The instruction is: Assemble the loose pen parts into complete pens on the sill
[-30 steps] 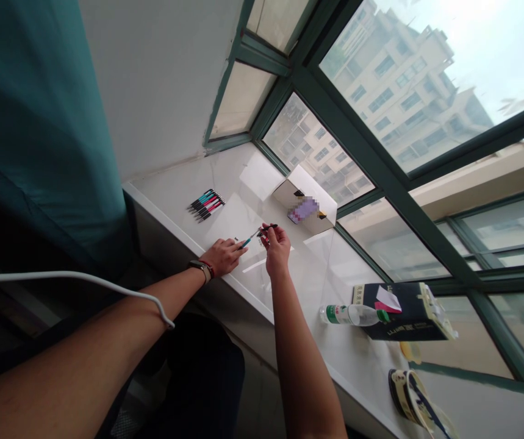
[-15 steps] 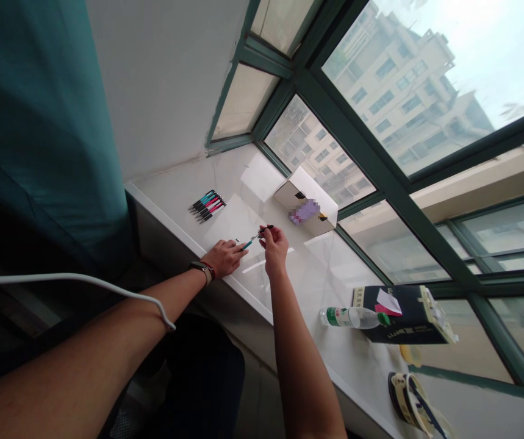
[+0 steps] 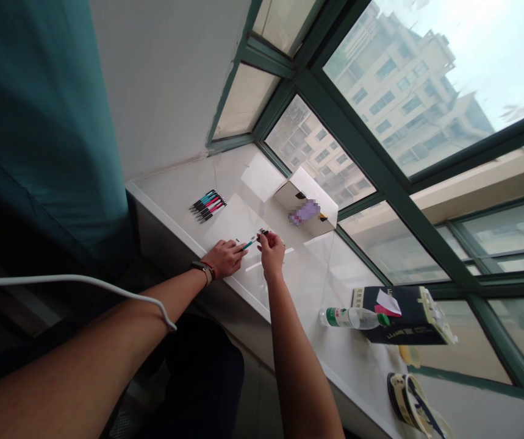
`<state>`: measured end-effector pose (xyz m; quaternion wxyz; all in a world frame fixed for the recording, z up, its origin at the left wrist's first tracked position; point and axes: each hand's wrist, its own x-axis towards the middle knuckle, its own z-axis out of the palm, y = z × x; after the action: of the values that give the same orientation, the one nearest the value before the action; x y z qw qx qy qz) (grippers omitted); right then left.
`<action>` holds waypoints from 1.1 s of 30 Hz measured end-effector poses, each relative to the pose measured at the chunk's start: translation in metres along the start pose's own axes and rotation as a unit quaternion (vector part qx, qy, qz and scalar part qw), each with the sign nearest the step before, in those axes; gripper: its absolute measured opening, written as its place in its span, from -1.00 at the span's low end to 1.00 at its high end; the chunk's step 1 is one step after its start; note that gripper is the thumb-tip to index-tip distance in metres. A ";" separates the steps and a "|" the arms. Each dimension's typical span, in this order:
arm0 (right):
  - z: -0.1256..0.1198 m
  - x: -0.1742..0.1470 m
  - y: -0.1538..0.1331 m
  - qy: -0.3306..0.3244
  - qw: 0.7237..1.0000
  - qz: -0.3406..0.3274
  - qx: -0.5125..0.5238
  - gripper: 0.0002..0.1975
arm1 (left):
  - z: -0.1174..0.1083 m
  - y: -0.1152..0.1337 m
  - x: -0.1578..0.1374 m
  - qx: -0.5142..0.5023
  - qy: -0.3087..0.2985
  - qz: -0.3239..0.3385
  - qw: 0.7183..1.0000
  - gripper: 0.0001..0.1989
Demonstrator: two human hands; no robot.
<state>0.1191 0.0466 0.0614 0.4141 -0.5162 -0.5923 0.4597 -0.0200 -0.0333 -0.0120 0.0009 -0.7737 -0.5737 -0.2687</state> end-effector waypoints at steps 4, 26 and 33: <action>0.006 -0.008 0.011 0.001 1.000 0.019 0.000 -0.66 | 0.001 -0.001 0.000 0.004 0.005 0.000 1.000 -0.60; -0.072 -0.007 0.046 0.206 0.907 0.258 0.261 -0.73 | 0.003 -0.001 0.000 -0.010 0.008 -0.005 1.000 -0.60; -0.032 0.025 0.037 0.045 0.982 0.180 -0.044 -0.87 | 0.001 0.000 0.001 -0.007 0.006 -0.009 1.000 -0.60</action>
<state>0.1552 0.0765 0.0328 0.3275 -0.6523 -0.4901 0.4764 -0.0194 -0.0324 -0.0122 -0.0039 -0.7669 -0.5786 -0.2775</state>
